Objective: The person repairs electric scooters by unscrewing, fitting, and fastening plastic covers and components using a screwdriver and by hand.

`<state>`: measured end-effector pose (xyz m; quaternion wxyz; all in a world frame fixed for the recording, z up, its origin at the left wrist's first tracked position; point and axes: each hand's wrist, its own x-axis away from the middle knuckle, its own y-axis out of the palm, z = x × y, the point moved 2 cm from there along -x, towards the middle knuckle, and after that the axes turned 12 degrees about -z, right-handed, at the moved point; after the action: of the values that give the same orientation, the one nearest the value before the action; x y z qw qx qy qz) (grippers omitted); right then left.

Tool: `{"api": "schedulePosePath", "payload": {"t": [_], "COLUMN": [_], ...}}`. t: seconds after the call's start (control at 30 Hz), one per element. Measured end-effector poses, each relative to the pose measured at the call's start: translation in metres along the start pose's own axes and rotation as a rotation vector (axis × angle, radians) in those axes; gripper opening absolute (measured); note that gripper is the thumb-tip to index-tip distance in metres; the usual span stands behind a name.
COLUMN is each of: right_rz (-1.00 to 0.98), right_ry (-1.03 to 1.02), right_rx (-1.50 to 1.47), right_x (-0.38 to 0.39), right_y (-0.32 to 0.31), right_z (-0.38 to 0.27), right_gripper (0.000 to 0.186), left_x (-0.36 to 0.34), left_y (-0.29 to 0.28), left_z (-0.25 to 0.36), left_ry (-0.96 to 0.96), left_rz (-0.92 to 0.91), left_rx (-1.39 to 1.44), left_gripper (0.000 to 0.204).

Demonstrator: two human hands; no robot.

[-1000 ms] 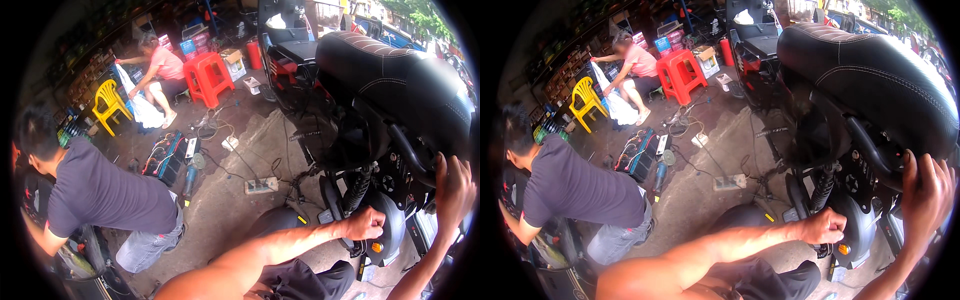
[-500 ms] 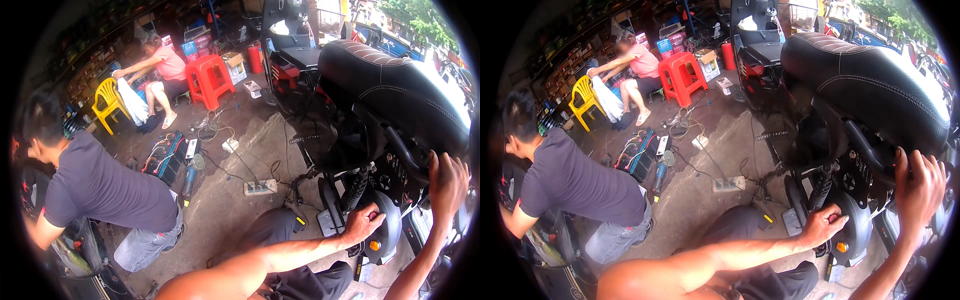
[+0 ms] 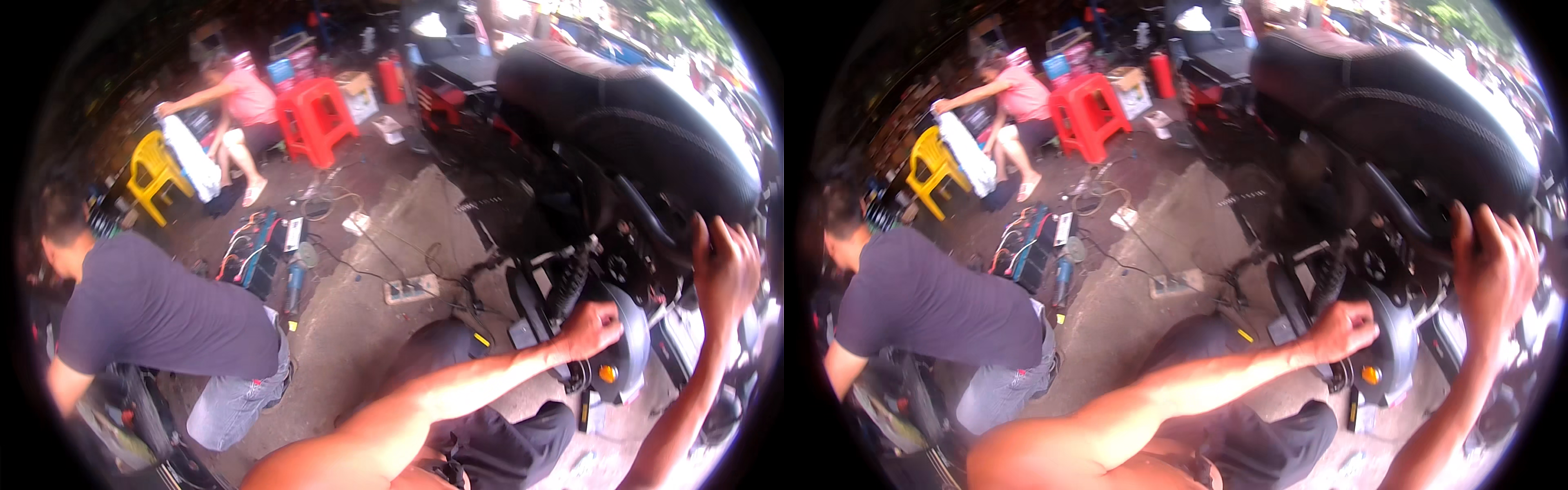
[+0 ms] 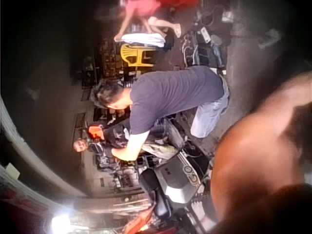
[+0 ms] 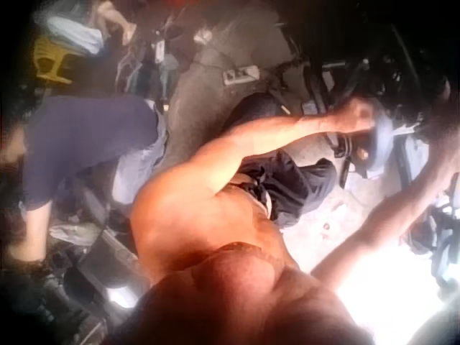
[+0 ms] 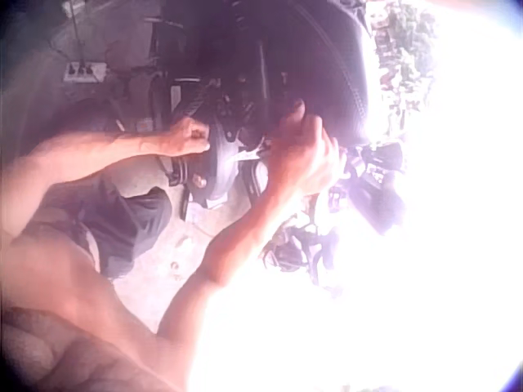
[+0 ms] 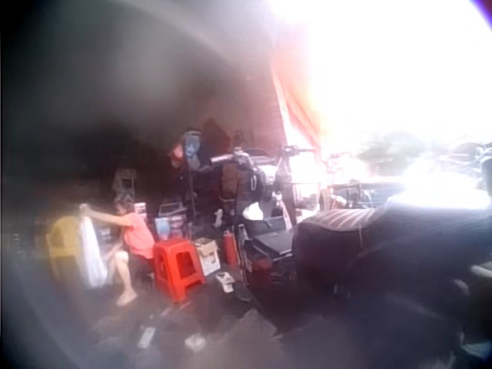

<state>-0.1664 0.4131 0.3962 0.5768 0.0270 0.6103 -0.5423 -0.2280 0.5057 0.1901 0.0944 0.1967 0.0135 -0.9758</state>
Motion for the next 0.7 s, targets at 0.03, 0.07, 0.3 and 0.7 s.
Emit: {"api": "schedulePosePath", "payload": {"t": [0.03,0.07,0.3,0.7], "right_rz": [0.13,0.02,0.022,0.12], "right_ry": [-0.075,-0.08,-0.063,-0.139], "right_rx": [-0.111,-0.09,-0.06,-0.071], "right_x": [-0.008,-0.012,-0.017,-0.011], "right_y": [0.011,0.004,0.009,0.025], "right_z": [-0.017,-0.02,-0.002,0.01], "right_gripper": [0.029,0.031,0.037,0.019], "left_x": [0.006,0.005,0.01,0.044], "left_y": [-0.015,-0.019,-0.054,-0.031], "left_z": [0.001,0.001,0.045,0.005], "left_ry": [-0.035,-0.022,0.08,0.094], "left_rz": [0.165,0.222,0.224,0.179], "left_rx": [0.072,-0.016,0.073,-0.098], "left_gripper": [0.009,0.01,0.009,0.014]}}
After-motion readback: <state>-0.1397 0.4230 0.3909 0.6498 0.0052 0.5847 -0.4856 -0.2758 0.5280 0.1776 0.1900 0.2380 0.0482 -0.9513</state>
